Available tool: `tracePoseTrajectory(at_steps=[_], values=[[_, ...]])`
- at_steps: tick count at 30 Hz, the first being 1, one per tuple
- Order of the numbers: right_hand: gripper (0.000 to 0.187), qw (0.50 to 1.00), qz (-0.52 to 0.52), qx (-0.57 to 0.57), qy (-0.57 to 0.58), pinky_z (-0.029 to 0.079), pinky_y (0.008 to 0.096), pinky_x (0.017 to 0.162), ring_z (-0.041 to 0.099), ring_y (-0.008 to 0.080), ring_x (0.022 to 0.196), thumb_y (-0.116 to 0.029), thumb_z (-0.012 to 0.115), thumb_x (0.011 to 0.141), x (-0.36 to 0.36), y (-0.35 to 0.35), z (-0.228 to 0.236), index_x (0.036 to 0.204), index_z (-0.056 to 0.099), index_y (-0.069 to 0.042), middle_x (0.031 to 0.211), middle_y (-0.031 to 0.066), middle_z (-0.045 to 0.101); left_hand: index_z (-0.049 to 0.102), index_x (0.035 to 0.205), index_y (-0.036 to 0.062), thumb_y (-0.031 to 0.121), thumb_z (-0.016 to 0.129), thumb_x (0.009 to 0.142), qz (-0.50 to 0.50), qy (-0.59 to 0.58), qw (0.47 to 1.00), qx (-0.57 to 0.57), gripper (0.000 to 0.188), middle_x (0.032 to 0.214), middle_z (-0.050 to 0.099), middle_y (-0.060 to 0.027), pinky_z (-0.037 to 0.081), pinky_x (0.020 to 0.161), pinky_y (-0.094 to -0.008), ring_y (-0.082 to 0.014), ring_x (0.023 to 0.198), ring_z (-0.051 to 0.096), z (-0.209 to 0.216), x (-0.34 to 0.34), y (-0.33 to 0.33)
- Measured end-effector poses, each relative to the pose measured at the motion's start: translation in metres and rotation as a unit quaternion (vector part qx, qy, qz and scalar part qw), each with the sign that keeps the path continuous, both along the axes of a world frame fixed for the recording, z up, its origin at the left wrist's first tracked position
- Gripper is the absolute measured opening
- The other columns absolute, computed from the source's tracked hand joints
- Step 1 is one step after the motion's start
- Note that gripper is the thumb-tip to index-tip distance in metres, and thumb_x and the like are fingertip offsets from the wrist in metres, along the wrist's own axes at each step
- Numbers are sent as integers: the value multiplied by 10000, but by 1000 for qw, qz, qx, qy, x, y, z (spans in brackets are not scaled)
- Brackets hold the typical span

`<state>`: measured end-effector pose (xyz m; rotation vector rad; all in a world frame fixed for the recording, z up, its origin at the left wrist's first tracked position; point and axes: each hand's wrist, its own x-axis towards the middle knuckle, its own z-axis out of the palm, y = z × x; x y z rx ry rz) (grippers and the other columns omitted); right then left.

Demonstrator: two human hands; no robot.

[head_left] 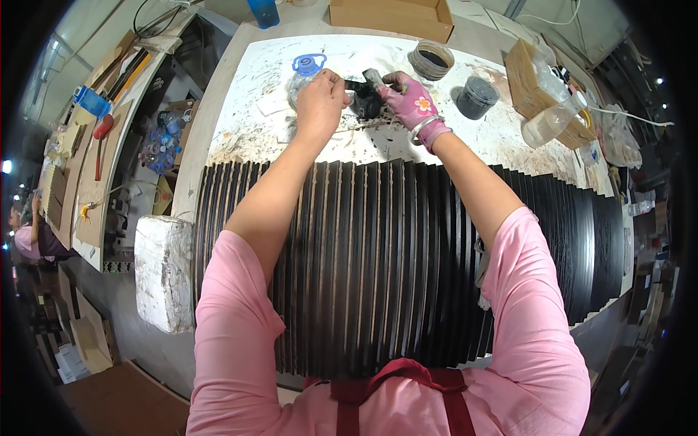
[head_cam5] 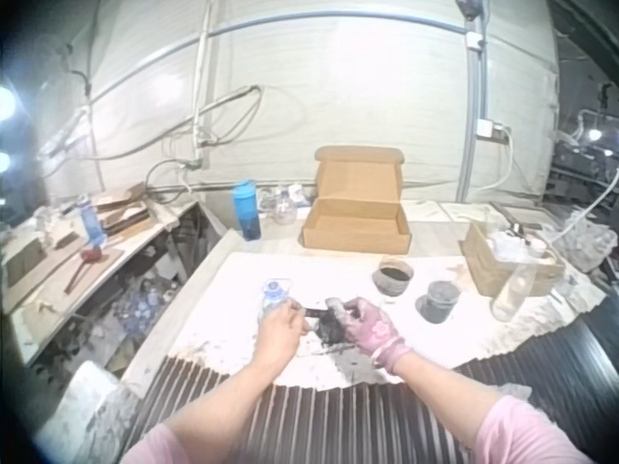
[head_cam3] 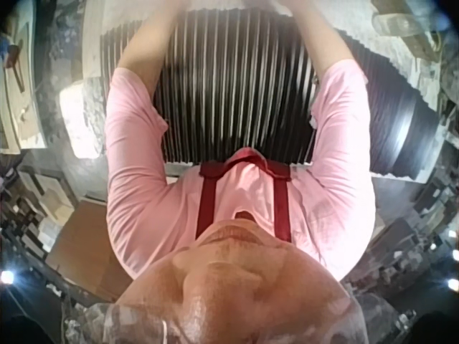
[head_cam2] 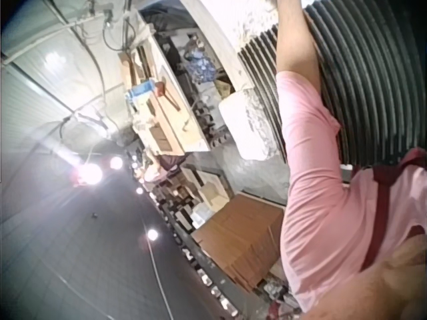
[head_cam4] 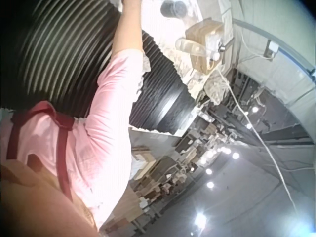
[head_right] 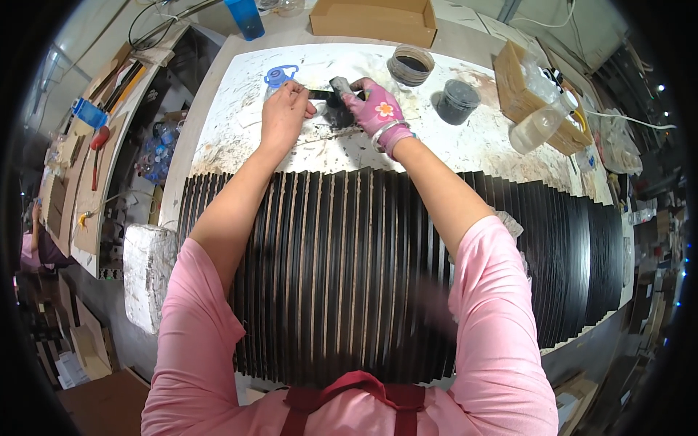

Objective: The person applies a dark coating to a large set of arranged bamboo strips using a small brush and a cloth, after first organizing and cleaning the strips.

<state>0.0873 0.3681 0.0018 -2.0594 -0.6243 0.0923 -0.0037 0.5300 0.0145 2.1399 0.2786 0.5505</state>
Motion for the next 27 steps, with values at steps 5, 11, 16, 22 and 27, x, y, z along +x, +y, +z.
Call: tracePoseTrajectory(at_steps=[5,11,16,22,27], values=[[355,993,-31,-77,-88,476,411,805,616,375,924,-340,598,873,-13,19,11,1068,584,-44,967,221,647,541,873,-13,152,489,922,-21,-3,997,-70,180,659,656,-86,493,615,-271,-148,593,634,11,1,-8],[385,991,-46,-108,-64,470,409,822,615,370,941,-372,576,879,15,22,33,1080,604,-45,977,234,644,553,840,23,158,498,903,-15,-8,992,121,159,624,645,-88,487,601,-307,-187,577,637,5,2,-17],[275,908,19,254,332,507,285,588,587,168,667,-311,584,902,25,-1,14,1026,573,-66,789,58,606,549,873,0,155,495,915,12,-13,1000,-17,169,666,659,-102,480,585,-293,-168,602,641,-6,4,4],[185,774,-2,352,526,504,322,545,554,206,657,-263,512,949,26,-23,-20,1045,493,-106,846,88,575,510,973,-12,138,477,943,31,-5,924,-382,156,837,652,-125,455,527,-238,-158,722,636,-13,3,0],[154,715,-57,367,592,429,316,408,493,211,545,-272,477,960,21,-8,-18,1012,446,-130,775,94,512,500,948,-17,105,458,952,33,-30,803,-594,130,867,616,-139,453,524,-205,-181,742,622,-24,-2,-8]])
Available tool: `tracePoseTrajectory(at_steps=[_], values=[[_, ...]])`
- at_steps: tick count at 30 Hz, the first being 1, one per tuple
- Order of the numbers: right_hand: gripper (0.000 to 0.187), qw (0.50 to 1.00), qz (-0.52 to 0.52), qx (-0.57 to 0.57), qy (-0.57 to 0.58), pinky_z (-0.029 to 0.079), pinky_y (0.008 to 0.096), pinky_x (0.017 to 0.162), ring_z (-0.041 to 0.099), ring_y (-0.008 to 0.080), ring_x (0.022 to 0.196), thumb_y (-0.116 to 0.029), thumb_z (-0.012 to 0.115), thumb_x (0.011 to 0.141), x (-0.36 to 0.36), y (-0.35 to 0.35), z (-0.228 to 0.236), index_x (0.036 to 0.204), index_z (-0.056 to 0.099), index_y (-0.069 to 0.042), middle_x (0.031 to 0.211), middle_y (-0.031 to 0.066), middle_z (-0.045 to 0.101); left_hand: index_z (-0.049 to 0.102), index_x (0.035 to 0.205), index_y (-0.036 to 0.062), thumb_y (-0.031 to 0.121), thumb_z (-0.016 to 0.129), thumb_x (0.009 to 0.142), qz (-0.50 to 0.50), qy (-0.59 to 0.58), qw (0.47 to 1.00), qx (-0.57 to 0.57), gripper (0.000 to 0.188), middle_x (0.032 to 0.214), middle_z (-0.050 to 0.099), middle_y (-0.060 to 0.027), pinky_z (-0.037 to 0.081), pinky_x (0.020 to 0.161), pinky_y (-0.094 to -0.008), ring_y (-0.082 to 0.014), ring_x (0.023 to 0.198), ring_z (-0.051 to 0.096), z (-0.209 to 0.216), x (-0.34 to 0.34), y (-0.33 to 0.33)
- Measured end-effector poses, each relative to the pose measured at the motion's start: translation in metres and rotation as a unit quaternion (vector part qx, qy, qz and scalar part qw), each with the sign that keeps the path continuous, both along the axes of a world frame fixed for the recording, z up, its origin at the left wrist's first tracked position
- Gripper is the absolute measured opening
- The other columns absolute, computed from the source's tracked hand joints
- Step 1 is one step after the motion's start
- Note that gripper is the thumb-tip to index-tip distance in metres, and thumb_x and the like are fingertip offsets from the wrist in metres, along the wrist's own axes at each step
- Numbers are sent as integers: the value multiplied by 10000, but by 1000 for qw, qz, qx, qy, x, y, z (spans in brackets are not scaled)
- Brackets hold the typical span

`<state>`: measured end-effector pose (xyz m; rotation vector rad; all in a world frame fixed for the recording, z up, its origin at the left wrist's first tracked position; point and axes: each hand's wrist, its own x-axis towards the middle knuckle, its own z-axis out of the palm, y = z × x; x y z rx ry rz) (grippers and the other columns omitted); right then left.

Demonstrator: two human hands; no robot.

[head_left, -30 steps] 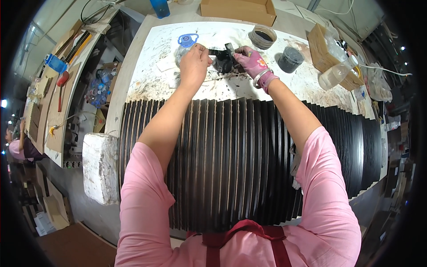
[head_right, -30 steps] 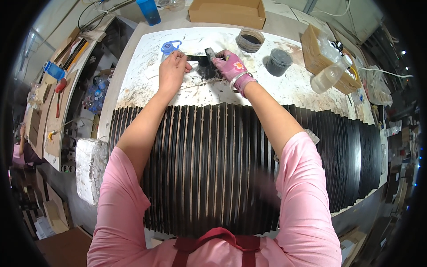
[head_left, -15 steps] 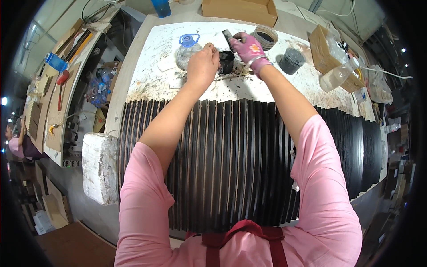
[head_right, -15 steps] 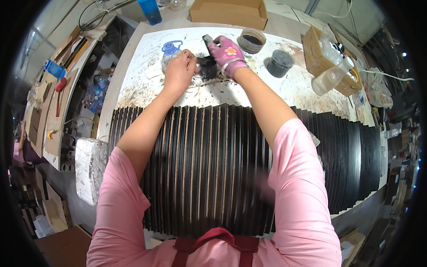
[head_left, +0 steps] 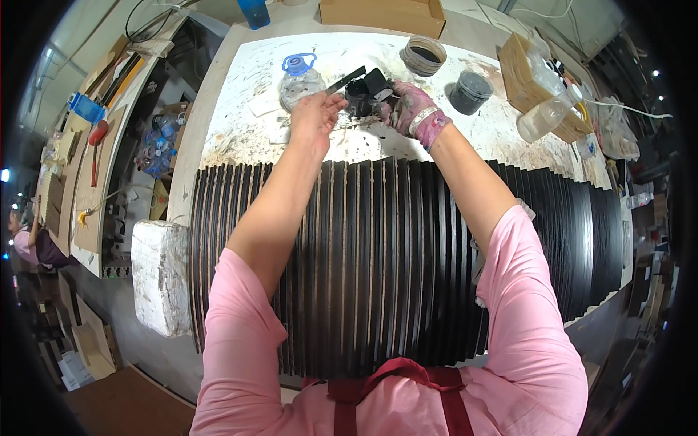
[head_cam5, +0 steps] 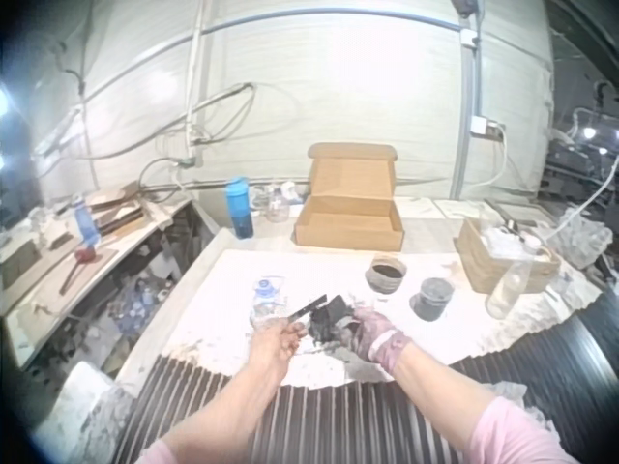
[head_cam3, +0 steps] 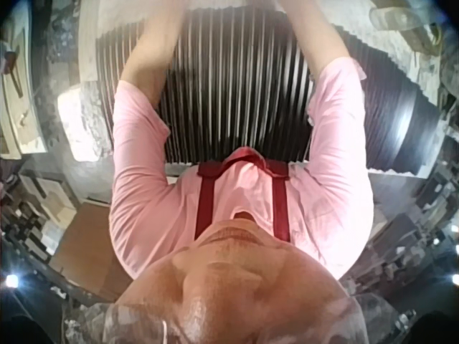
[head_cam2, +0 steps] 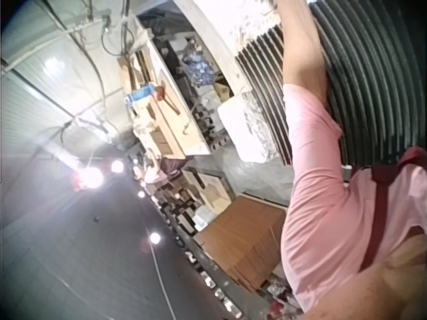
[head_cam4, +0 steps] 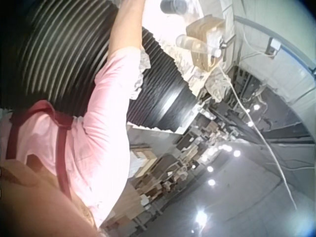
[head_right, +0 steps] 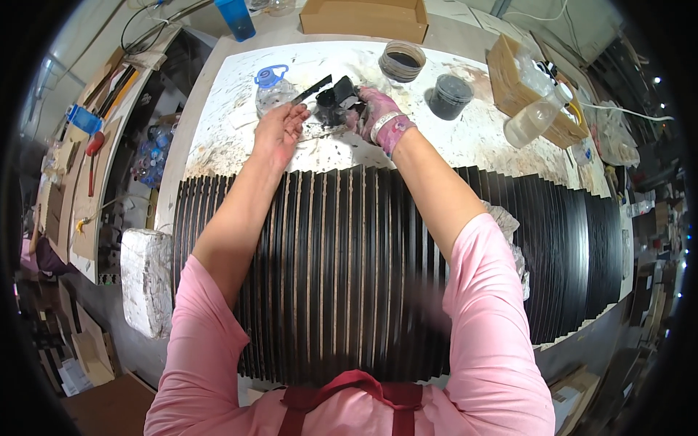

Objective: The person applies a dark coating to a large set of arranged bamboo strips using a small brush and a cloth, after first organizing and cleaning the strips.

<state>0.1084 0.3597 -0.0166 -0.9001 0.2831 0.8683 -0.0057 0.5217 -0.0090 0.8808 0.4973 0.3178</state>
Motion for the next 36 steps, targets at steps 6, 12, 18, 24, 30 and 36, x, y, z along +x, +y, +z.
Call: tracePoseTrajectory(at_steps=[6,12,18,24,30,36], values=[[160,998,-11,55,11,447,330,426,488,216,544,-265,449,964,-6,12,3,969,449,-105,781,115,513,476,990,-29,82,469,954,-16,-6,997,-76,117,864,598,-138,450,514,-200,-200,757,600,-13,-5,-24],[160,999,-22,33,10,461,309,447,499,202,574,-273,457,954,-11,11,8,987,475,-117,823,108,528,469,992,-7,94,480,954,9,-5,996,-93,108,878,591,-128,454,531,-217,-199,766,601,-10,-4,-24],[169,999,-44,-2,-17,464,274,455,501,178,615,-283,472,943,-26,18,21,1007,481,-127,891,101,522,459,978,14,107,477,960,44,-8,998,-55,96,841,598,-123,435,516,-213,-189,717,609,-14,1,-36],[178,999,14,33,7,477,329,504,526,220,640,-279,414,986,-20,9,19,1032,483,-122,870,93,568,456,959,17,125,477,965,81,-8,995,56,110,799,620,-110,411,504,-219,-165,649,610,-14,9,-27],[129,997,-13,-21,-72,480,269,478,527,166,630,-275,536,943,-11,-1,11,990,539,-155,828,40,556,481,921,12,150,498,951,58,18,942,331,142,720,637,-90,444,562,-246,-144,624,617,-5,-1,0],[305,955,-6,-103,-277,498,306,628,557,144,692,-299,567,923,-1,13,24,1087,583,-43,864,41,605,512,876,-2,158,487,946,23,27,846,531,176,681,647,-77,480,611,-268,-136,598,611,13,-8,1]])
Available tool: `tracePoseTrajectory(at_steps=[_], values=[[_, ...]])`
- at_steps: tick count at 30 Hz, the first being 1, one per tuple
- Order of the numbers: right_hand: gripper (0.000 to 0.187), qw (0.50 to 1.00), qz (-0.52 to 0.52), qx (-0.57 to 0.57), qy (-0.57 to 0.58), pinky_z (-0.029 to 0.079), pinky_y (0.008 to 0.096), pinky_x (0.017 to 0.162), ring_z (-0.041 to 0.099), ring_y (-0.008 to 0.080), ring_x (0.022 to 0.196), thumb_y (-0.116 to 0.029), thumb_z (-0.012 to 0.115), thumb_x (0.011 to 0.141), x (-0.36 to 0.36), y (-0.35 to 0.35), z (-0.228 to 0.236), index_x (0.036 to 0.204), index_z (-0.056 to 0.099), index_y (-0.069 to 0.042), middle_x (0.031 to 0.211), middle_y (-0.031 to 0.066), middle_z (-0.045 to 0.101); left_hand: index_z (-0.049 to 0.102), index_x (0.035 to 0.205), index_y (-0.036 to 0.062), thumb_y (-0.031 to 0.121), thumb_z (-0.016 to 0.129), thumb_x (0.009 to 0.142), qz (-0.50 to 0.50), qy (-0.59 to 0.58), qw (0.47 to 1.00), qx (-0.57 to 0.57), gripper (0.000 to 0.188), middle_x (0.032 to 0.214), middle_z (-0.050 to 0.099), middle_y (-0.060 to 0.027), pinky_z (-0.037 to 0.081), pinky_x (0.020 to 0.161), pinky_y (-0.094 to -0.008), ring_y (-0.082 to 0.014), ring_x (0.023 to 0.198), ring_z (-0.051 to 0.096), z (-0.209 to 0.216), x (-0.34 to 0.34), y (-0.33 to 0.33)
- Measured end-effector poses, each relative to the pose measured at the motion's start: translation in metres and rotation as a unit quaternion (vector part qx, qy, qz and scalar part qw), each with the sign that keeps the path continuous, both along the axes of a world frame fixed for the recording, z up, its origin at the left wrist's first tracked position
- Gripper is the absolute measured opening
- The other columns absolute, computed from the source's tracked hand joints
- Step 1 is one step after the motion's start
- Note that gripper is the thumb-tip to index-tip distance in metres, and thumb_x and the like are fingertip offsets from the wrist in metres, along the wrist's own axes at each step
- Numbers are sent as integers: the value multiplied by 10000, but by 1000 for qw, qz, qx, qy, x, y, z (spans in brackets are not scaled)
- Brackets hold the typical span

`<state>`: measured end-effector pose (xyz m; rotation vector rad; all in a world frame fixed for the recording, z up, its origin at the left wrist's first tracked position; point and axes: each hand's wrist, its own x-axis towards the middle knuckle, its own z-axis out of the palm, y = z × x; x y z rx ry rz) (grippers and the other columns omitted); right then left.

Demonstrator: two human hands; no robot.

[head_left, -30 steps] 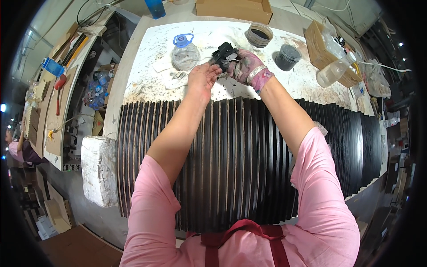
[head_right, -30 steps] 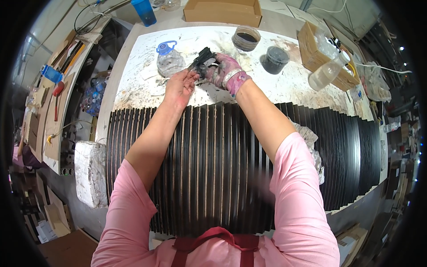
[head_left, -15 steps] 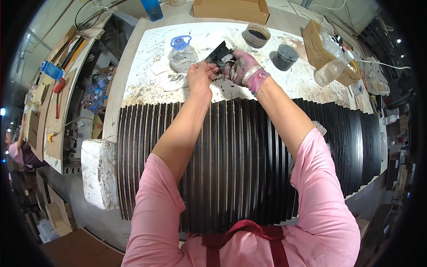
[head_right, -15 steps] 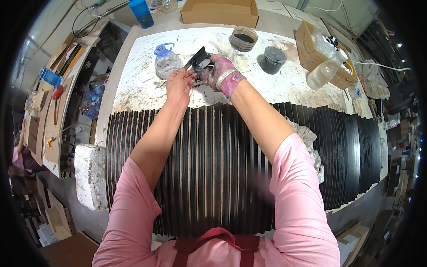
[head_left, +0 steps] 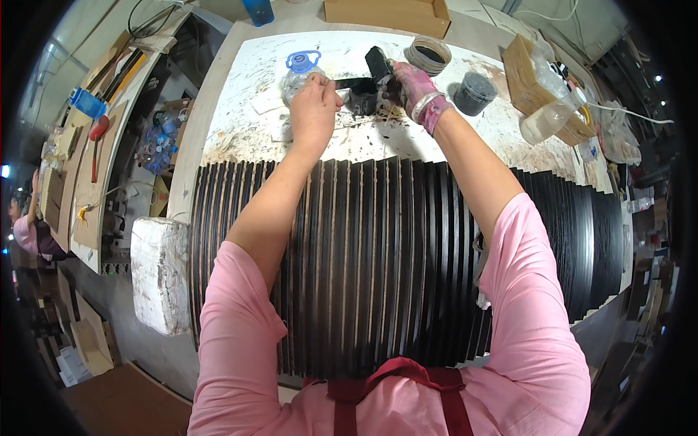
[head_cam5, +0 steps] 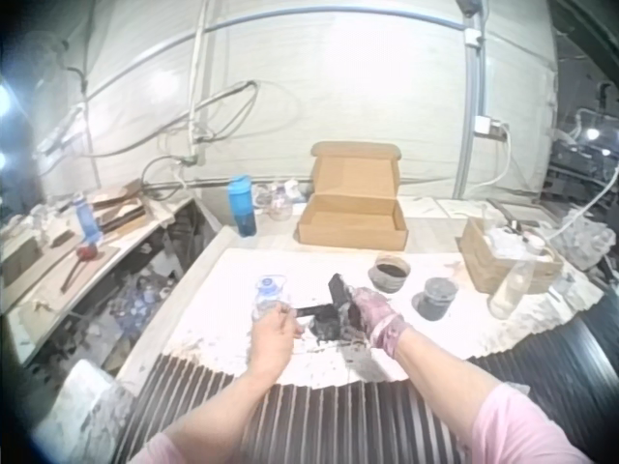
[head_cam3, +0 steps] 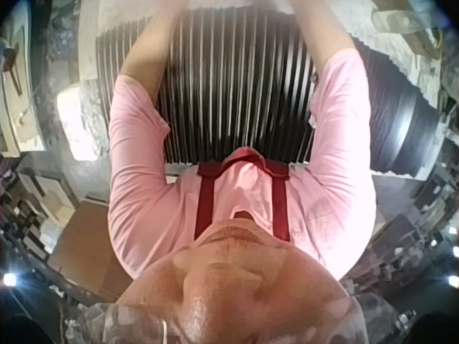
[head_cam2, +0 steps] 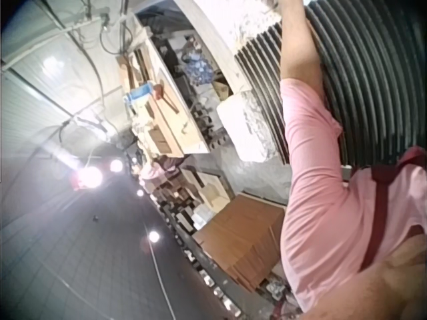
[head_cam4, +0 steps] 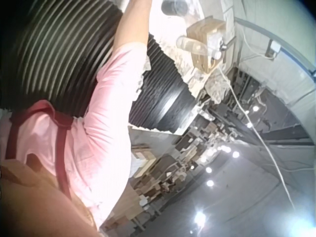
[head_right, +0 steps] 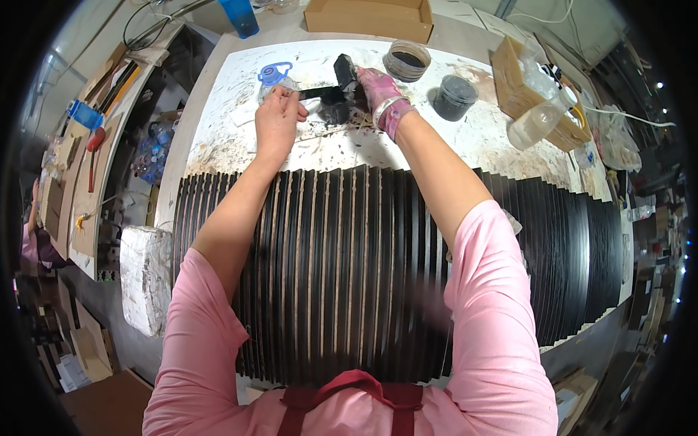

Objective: The person applies a dark coating to a large set of arranged bamboo strips using a small brush and a cloth, after first organizing and cleaning the strips.

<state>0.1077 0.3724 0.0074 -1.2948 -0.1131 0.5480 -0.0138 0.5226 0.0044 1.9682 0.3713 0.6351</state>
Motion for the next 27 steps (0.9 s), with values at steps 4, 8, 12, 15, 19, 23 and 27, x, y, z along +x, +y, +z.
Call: tracePoseTrajectory(at_steps=[4,8,12,15,19,23,27], values=[[322,994,3,-64,-83,491,300,660,579,164,725,-301,577,914,13,13,-2,1071,589,-20,877,71,628,503,870,25,162,498,931,-15,0,992,127,150,636,629,-79,475,590,-331,-216,585,615,3,6,-8],[340,893,17,-222,-392,477,348,730,605,224,773,-322,583,898,1,19,1,1037,584,-11,855,140,649,475,864,44,169,505,921,-14,-20,985,171,141,598,608,-98,465,585,-416,-317,598,615,6,6,-12],[340,847,41,-309,-431,476,348,747,621,261,802,-336,580,891,-22,21,8,989,583,-10,865,155,651,512,858,30,164,486,925,6,-6,980,201,151,631,629,-96,474,597,-365,-255,596,625,7,4,-6],[358,872,66,-296,-384,476,353,741,620,256,798,-351,589,884,-6,6,6,980,586,-6,859,159,648,521,863,34,171,499,919,5,4,977,213,149,616,625,-91,473,598,-368,-261,592,625,5,8,-5],[381,868,-14,-298,-397,470,373,782,619,324,849,-374,581,885,5,6,7,998,599,-11,906,201,650,528,862,36,175,507,914,-18,17,974,224,150,611,621,-93,473,593,-370,-267,586,622,8,11,-11],[378,849,-7,-327,-415,468,397,796,613,365,884,-371,593,880,-18,17,13,1021,587,-21,928,230,639,532,861,37,170,514,911,9,-24,965,262,143,601,609,-98,468,583,-387,-292,596,619,10,14,-10],[352,855,64,-347,-381,475,386,774,628,324,843,-328,596,887,-20,-2,18,1017,591,-1,896,198,652,532,856,34,166,514,910,15,-18,957,288,143,594,606,-106,464,585,-398,-307,593,616,10,17,-4]])
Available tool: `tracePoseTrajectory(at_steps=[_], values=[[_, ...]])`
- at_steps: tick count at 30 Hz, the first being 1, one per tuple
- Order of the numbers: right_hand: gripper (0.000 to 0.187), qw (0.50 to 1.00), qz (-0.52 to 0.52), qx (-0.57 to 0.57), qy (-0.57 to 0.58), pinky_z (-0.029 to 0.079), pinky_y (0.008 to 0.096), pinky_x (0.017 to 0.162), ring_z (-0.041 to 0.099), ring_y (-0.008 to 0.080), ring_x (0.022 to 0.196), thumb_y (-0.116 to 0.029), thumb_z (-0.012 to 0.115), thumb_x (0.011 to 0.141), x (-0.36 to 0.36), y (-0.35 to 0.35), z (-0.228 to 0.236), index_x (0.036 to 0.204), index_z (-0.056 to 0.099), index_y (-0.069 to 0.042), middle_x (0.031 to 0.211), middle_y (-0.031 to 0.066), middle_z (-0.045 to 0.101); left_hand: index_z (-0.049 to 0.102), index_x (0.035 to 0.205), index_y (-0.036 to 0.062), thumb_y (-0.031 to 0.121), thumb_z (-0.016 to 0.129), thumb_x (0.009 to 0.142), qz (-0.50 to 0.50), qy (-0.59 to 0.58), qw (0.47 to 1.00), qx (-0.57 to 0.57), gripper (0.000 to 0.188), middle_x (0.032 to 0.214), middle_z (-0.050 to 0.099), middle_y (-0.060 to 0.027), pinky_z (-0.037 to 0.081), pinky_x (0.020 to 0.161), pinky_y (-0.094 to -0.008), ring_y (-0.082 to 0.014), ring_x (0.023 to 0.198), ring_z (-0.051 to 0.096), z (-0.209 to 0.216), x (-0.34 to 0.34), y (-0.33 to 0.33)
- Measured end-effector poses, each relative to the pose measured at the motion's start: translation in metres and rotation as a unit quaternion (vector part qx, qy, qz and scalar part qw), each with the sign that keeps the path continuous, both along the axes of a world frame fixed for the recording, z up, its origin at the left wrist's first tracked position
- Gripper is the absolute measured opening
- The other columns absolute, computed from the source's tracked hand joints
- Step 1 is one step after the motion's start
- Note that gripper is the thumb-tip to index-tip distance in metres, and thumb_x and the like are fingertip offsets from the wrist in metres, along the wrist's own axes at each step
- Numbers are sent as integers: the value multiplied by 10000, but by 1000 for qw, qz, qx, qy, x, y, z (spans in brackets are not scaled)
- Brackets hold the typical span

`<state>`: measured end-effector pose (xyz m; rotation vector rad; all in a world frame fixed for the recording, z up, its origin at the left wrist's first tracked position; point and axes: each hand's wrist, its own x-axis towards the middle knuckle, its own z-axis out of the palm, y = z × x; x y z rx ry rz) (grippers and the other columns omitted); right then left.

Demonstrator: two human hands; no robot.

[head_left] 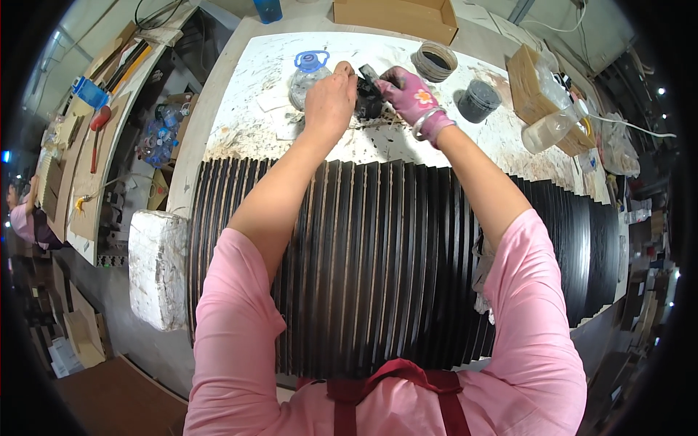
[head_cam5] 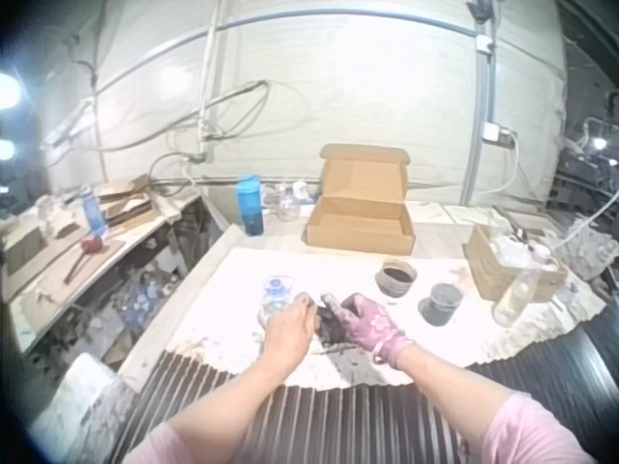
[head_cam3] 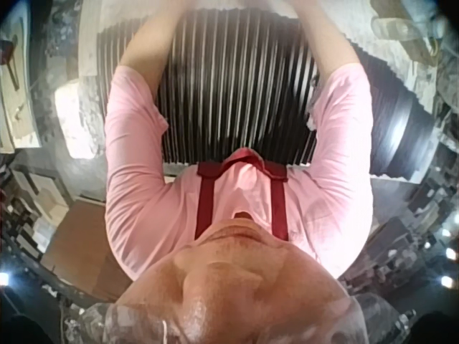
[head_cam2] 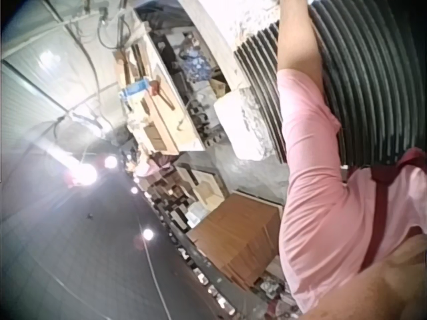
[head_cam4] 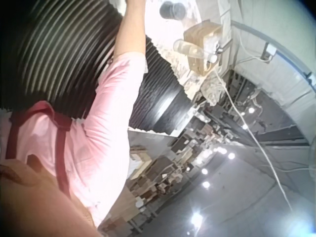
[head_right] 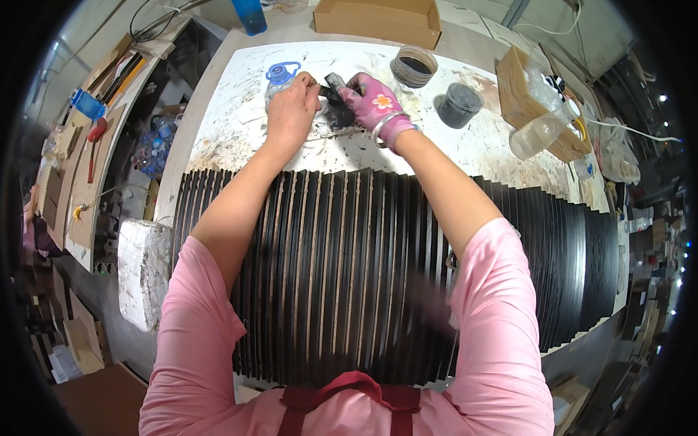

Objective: The person applies a dark coating to a large set of arranged bamboo strips using a small brush and a cloth, after first organizing and cleaning the strips.

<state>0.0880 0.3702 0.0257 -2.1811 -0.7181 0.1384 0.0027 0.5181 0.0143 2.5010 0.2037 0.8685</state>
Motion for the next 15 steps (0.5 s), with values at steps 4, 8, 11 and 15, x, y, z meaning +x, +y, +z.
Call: tracePoseTrajectory(at_steps=[4,8,11,15], values=[[250,880,38,271,389,500,304,576,594,174,664,-252,561,917,10,-22,-6,1008,578,-20,781,89,610,539,857,30,171,523,907,4,17,1000,-2,150,593,606,-112,465,591,-398,-304,589,617,-5,1,7],[167,714,-81,374,586,470,318,462,559,210,593,-216,470,964,22,-25,-9,1041,465,-68,746,113,554,546,865,27,173,527,907,-13,17,1000,-2,153,594,607,-112,466,592,-393,-298,598,621,-2,0,3],[145,696,-52,430,572,474,302,460,525,201,567,-214,462,970,21,-19,-11,1039,477,-87,777,110,539,549,878,30,177,531,908,-18,23,1000,3,151,599,607,-116,463,592,-401,-305,606,620,3,0,-2],[147,778,-73,361,509,512,304,566,560,169,647,-236,529,946,26,-5,-12,935,566,-94,793,63,578,550,891,40,177,539,903,-27,-5,999,42,139,621,599,-155,460,587,-423,-343,619,605,7,0,-6]])
